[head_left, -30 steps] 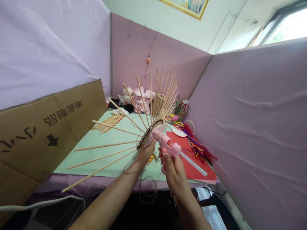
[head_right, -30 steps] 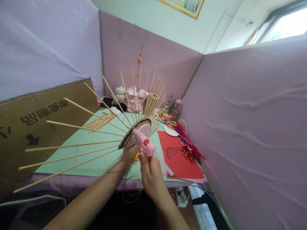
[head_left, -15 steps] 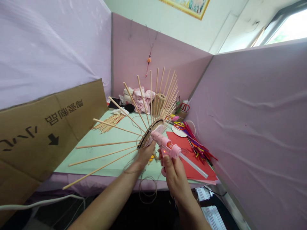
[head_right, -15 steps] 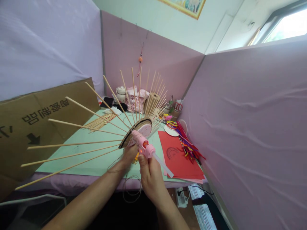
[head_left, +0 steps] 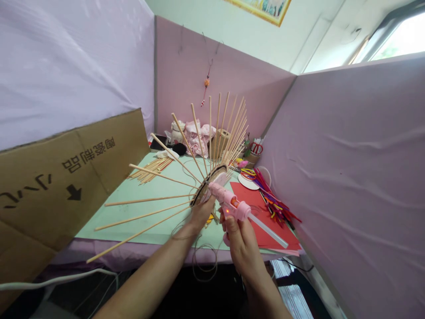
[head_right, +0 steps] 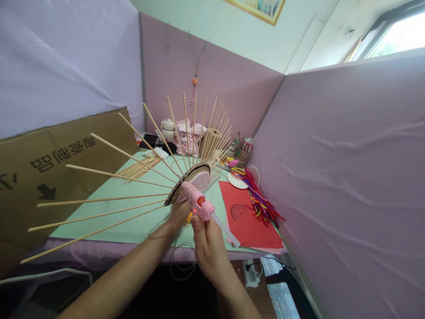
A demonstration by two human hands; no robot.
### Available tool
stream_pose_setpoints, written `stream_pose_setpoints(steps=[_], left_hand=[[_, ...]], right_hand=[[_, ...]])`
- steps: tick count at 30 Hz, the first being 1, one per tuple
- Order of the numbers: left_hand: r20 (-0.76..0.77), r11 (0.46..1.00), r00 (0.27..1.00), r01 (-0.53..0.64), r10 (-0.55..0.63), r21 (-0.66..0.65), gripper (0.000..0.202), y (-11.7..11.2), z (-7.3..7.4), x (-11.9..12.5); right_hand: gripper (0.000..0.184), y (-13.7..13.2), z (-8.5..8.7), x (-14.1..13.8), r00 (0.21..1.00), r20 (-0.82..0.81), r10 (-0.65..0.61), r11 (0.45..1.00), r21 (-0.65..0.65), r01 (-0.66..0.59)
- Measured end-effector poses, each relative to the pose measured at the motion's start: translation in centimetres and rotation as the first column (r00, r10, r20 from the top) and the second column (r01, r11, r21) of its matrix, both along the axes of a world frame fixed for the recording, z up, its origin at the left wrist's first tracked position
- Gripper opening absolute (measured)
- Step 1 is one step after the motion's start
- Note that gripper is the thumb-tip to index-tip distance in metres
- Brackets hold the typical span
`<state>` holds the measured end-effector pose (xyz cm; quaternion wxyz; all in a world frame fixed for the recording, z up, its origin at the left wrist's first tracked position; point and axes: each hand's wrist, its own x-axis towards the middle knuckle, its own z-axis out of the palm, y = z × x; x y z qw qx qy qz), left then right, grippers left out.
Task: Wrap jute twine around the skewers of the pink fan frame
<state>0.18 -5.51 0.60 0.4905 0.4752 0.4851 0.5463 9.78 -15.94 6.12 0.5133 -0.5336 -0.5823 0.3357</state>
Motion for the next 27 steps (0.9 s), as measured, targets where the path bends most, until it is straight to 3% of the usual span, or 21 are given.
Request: stream_pose_setpoints(steps=[6, 27], left_hand=[[-0.091, 0.999, 0.996, -0.005, 0.002, -0.031, 0.042, -0.14, 0.34, -0.23], [-0.046, 0.998, 0.999, 0.020, -0.022, -0.059, 0.035, -0.39, 0.70, -0.18]], right_hand=[[0.047, -0.12, 0.03, 0.12, 1.000, 0.003, -0.001, 1.000, 0.000, 0.001], [0.045, -0.76, 0.35, -0.13, 1.000, 0.028, 0.005, 1.000, 0.017, -0.006]])
